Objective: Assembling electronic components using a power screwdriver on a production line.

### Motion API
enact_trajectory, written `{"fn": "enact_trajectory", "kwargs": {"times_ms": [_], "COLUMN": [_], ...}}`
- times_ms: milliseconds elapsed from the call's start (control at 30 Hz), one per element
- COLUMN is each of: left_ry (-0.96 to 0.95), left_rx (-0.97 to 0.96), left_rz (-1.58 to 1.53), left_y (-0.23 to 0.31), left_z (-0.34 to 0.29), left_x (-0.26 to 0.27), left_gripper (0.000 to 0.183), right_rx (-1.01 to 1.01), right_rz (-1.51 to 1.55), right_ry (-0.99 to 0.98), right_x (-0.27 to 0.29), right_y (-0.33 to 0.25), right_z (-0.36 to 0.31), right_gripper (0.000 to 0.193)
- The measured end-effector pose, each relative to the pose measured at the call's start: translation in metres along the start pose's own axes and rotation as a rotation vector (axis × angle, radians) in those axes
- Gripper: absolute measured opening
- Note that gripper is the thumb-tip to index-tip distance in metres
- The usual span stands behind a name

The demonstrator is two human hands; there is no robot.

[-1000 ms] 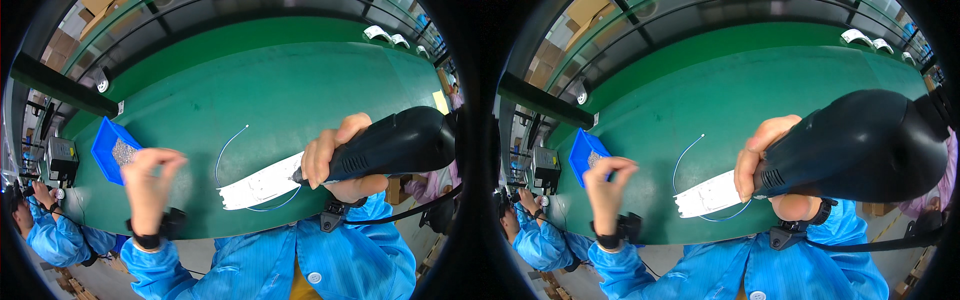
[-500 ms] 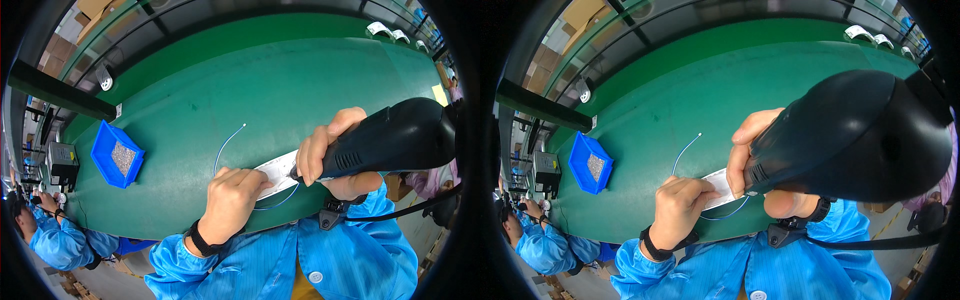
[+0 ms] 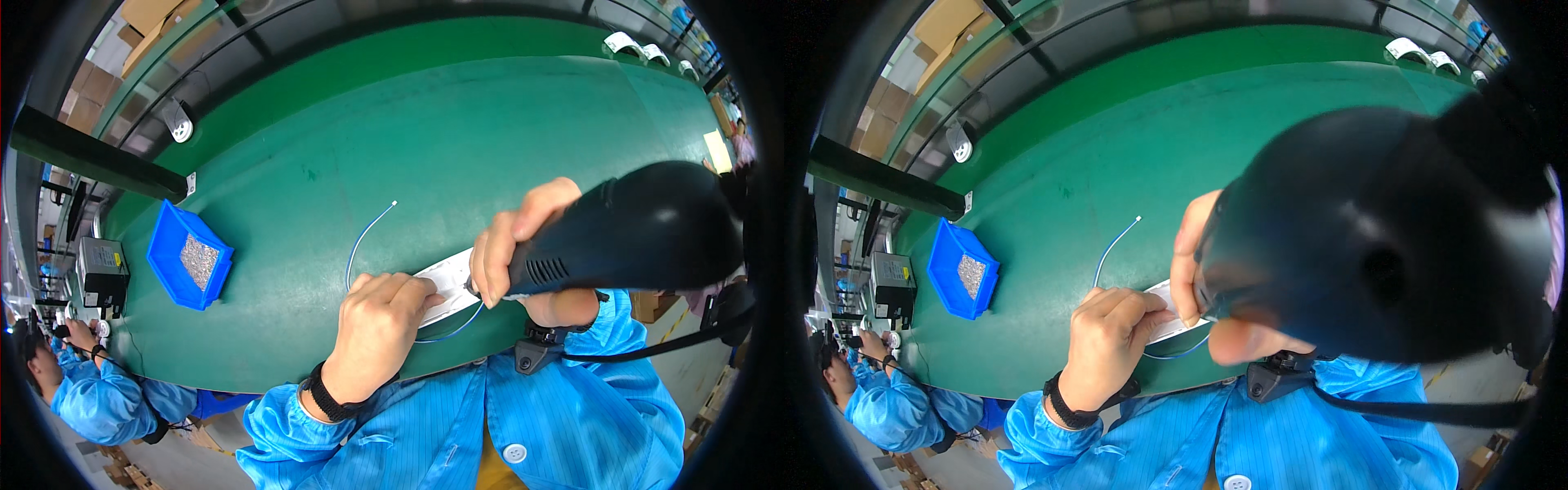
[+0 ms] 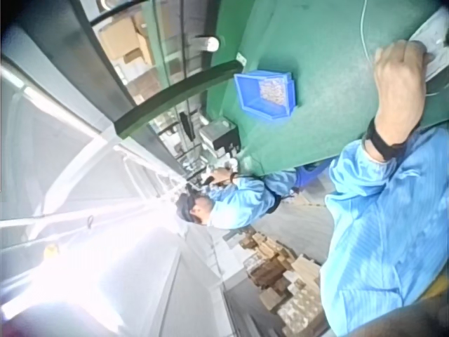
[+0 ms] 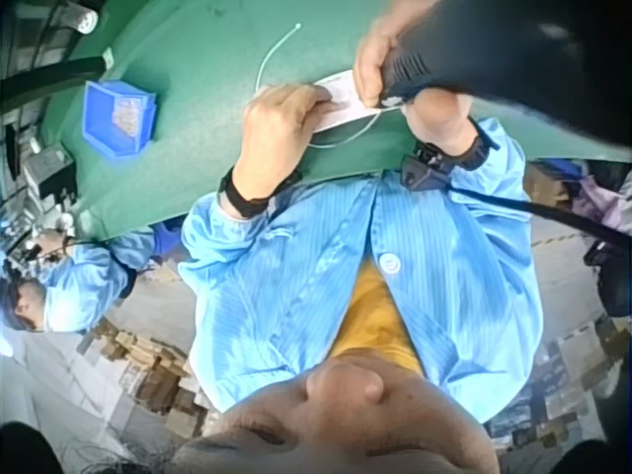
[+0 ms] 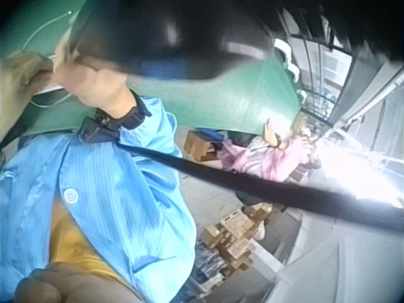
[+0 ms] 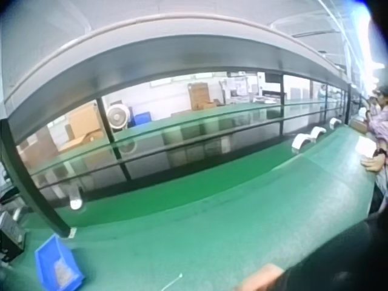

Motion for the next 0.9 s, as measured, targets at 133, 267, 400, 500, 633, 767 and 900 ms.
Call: {"fn": "enact_trajectory", "kwargs": {"times_ms": [133, 267, 400, 500, 633, 767, 900], "left_ry": [-0.023, -0.036, -0.001, -0.006, -0.005, -0.036, -0.069], "left_rx": [-0.025, -0.046, -0.091, -0.086, -0.034, -0.034, -0.006], "left_rz": [0.021, 0.076, -0.048, -0.097, -0.127, -0.14, -0.067], "left_y": [0.01, 0.016, 0.017, 0.016, 0.016, 0.019, 0.022], "left_z": [0.004, 0.012, 0.019, 0.019, 0.021, 0.02, 0.019], "left_x": [0.0, -0.006, -0.008, -0.009, -0.011, -0.012, -0.006], "left_gripper": [0.01, 0.011, 0.012, 0.013, 0.014, 0.022, 0.058], "right_rx": [0.008, 0.204, 0.344, 0.334, 0.288, 0.092, 0.082], "right_rz": [-0.041, 0.037, 0.189, 0.198, 0.152, 0.113, 0.091], "right_ry": [0.013, -0.167, -0.331, -0.234, -0.363, -0.419, -0.321], "right_x": [0.002, 0.012, 0.011, 0.012, 0.018, 0.025, 0.028], "right_y": [-0.006, -0.016, -0.018, -0.017, -0.021, -0.033, -0.032], "right_z": [-0.001, 0.007, 0.007, 0.005, 0.002, -0.005, -0.017], "right_gripper": [0.068, 0.067, 0.064, 0.064, 0.062, 0.062, 0.061]}}
Point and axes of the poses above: each hand's wrist, its own z-axis towards the middle knuckle, its own x-axis out of the back of the hand, y = z × x, the point moved 2 cm from there along z, towards the middle knuckle, and after that the axes turned 10 degrees about -x, right-handed, at the moved point
